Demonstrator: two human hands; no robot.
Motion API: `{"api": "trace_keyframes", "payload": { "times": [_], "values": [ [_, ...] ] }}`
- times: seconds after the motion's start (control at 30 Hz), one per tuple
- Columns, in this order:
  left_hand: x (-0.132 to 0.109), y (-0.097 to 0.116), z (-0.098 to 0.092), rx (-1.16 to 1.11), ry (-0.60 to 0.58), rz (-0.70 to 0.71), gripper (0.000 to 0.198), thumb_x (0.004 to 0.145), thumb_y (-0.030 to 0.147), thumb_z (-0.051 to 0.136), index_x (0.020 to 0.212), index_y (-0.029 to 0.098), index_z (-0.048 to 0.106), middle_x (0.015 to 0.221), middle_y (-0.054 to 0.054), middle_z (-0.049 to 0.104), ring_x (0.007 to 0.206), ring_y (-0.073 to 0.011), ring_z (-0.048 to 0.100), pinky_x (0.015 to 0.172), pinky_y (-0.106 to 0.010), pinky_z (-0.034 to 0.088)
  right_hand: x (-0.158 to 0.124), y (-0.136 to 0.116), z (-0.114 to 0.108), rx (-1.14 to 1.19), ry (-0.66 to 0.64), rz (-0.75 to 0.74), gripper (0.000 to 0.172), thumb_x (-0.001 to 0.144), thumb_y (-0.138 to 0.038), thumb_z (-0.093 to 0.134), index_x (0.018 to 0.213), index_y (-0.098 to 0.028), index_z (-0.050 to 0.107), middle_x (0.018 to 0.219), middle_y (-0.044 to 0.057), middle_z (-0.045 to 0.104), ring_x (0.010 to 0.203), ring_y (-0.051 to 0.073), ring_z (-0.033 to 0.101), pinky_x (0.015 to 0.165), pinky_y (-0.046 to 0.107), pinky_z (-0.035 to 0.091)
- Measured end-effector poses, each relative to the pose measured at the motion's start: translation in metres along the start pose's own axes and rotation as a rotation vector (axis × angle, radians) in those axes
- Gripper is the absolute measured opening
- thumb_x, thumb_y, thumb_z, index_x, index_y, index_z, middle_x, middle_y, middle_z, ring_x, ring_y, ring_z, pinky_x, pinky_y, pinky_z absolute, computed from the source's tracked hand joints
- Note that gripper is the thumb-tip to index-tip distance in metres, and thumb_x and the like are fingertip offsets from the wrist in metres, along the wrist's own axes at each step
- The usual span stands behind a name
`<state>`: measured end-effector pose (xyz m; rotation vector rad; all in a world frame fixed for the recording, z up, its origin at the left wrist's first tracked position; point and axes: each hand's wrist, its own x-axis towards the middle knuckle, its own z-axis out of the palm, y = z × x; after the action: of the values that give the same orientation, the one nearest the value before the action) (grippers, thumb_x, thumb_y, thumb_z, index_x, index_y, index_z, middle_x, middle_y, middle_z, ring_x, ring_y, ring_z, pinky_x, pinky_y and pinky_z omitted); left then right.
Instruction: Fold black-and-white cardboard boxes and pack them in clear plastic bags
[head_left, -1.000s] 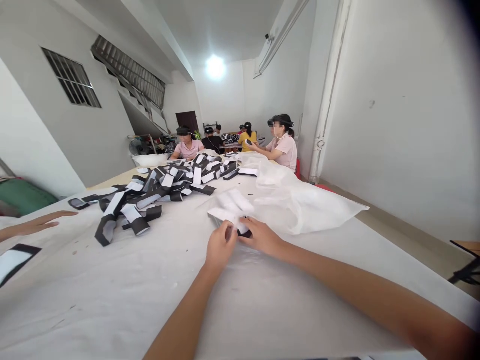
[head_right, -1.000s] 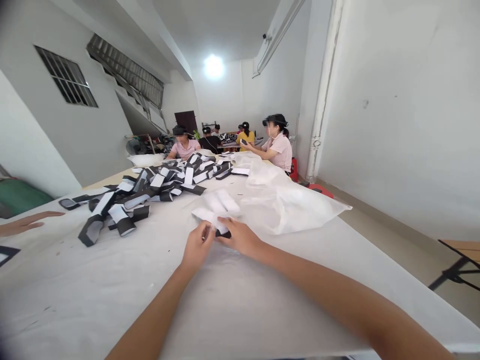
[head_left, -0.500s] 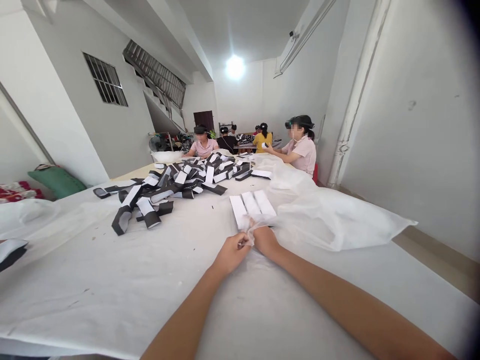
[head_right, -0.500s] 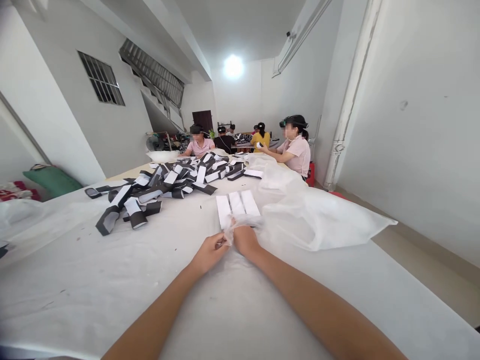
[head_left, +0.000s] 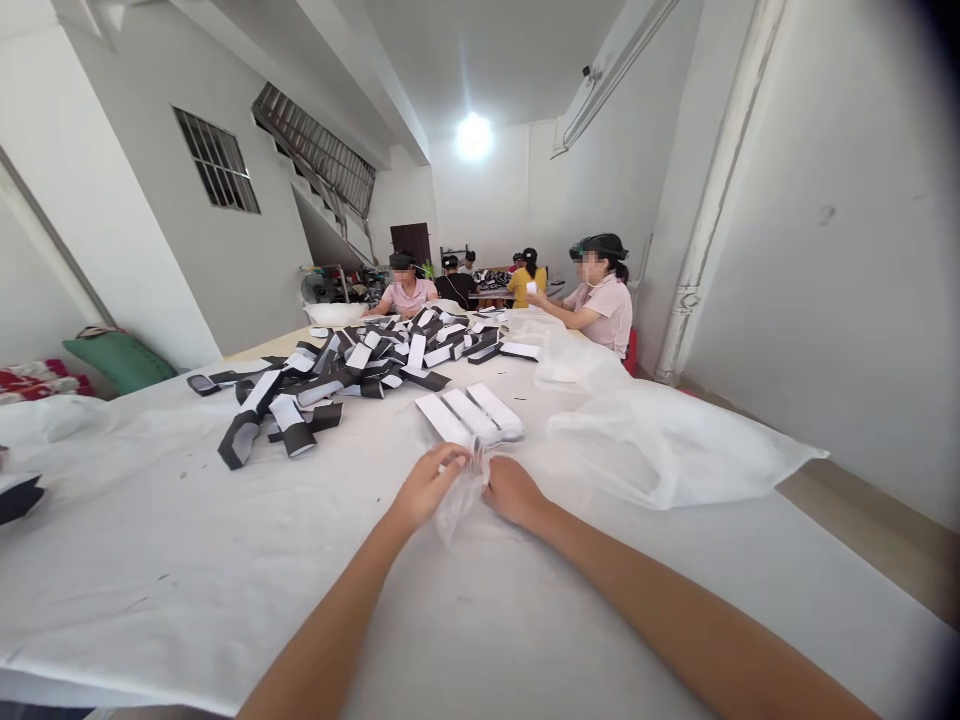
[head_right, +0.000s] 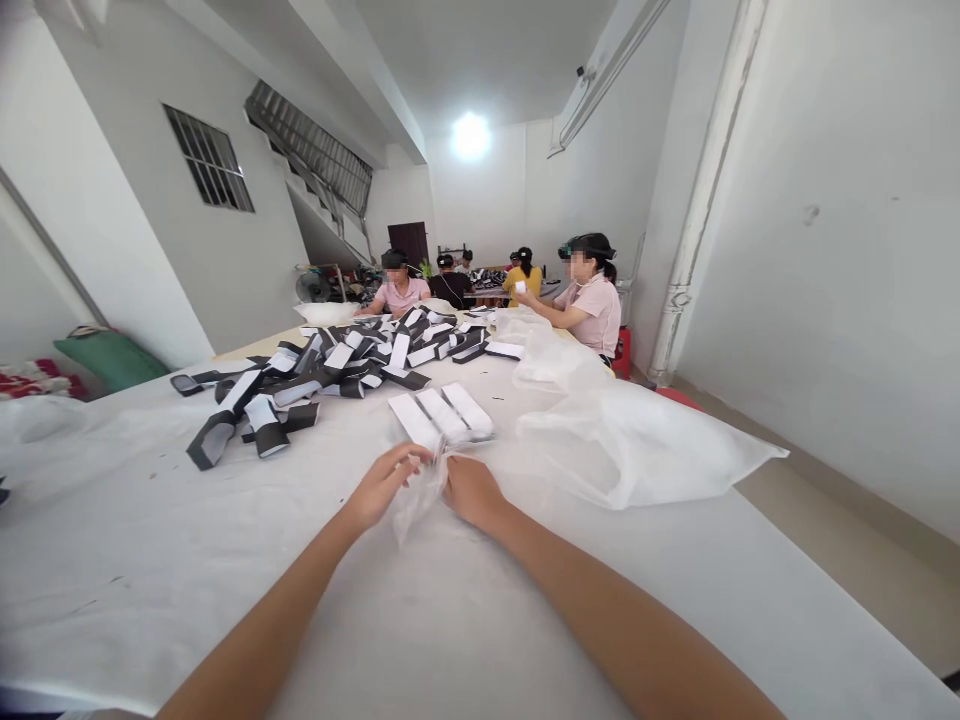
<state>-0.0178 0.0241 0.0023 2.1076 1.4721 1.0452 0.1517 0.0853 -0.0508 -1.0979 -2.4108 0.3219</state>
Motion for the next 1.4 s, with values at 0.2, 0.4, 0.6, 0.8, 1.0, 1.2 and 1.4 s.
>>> {"api": "trace_keyframes", "payload": {
  "times": [0.2,0.4,0.6,0.8,1.0,1.2,1.4],
  "values": [
    [0.000,-0.063,-0.075,0.565,0.266,-0.261,0.040,0.084,0.032,0.053,0.122,0.018,0.056,0.133,-0.017,0.052,0.125,-0.0369,0.042,0.103,-0.053,0.032,0.000,-0.001,0.000,-0.015,0.025,-0.056,0.029,0.088,-0.011,0.043,0.112,-0.012,0.059,0.114,0.014,0.060,0.100,0.025,0.057,0.085,0.035,0.043],
    [0.000,-0.141,-0.133,0.811,0.332,-0.554,0.068,0.083,0.037,0.053,0.144,0.011,0.036,0.145,-0.025,0.039,0.136,-0.0472,0.021,0.100,-0.071,0.023,0.000,-0.003,-0.001,0.016,0.032,-0.048,0.020,0.088,-0.011,0.043,0.099,-0.017,0.059,0.105,0.010,0.060,0.089,0.022,0.057,0.078,0.034,0.046],
    [0.041,-0.198,-0.159,1.092,0.206,-0.677,0.076,0.086,0.044,0.045,0.151,0.013,0.024,0.148,-0.020,0.040,0.139,-0.0432,0.019,0.104,-0.072,0.012,0.003,-0.001,0.002,0.065,0.067,-0.067,0.014,0.088,-0.014,0.044,0.090,-0.020,0.057,0.094,0.007,0.059,0.084,0.022,0.057,0.075,0.036,0.047],
    [0.068,-0.221,-0.162,0.967,0.238,-0.796,0.079,0.087,0.047,0.044,0.150,0.006,0.019,0.142,-0.026,0.044,0.128,-0.0457,0.036,0.094,-0.068,0.032,0.004,0.000,0.004,0.078,0.080,-0.070,0.015,0.089,-0.015,0.043,0.094,-0.020,0.056,0.095,0.007,0.060,0.084,0.023,0.057,0.075,0.038,0.048],
    [0.056,-0.208,-0.162,1.011,0.222,-0.732,0.055,0.088,0.036,0.045,0.134,0.007,0.042,0.132,-0.027,0.052,0.125,-0.0427,0.041,0.091,-0.060,0.037,0.004,-0.001,0.001,0.085,0.056,-0.056,0.019,0.091,-0.016,0.041,0.096,-0.020,0.059,0.098,0.008,0.061,0.087,0.023,0.058,0.079,0.039,0.048],
    [0.027,-0.176,-0.166,1.036,0.149,-0.593,0.044,0.087,0.025,0.047,0.129,0.011,0.046,0.124,-0.022,0.060,0.116,-0.0399,0.052,0.091,-0.057,0.036,0.006,-0.003,0.002,0.095,0.018,-0.045,0.024,0.089,-0.017,0.045,0.105,-0.017,0.063,0.108,0.012,0.063,0.100,0.026,0.059,0.087,0.041,0.047],
    [-0.026,-0.106,-0.132,0.946,0.200,-0.508,0.052,0.092,0.037,0.046,0.138,0.016,0.037,0.119,-0.015,0.064,0.106,-0.0307,0.061,0.082,-0.039,0.046,-0.003,-0.026,-0.094,0.205,-0.482,0.000,0.031,0.081,-0.023,0.061,0.112,-0.024,0.066,0.115,0.009,0.067,0.102,0.028,0.064,0.084,0.037,0.051]
  ]
}}
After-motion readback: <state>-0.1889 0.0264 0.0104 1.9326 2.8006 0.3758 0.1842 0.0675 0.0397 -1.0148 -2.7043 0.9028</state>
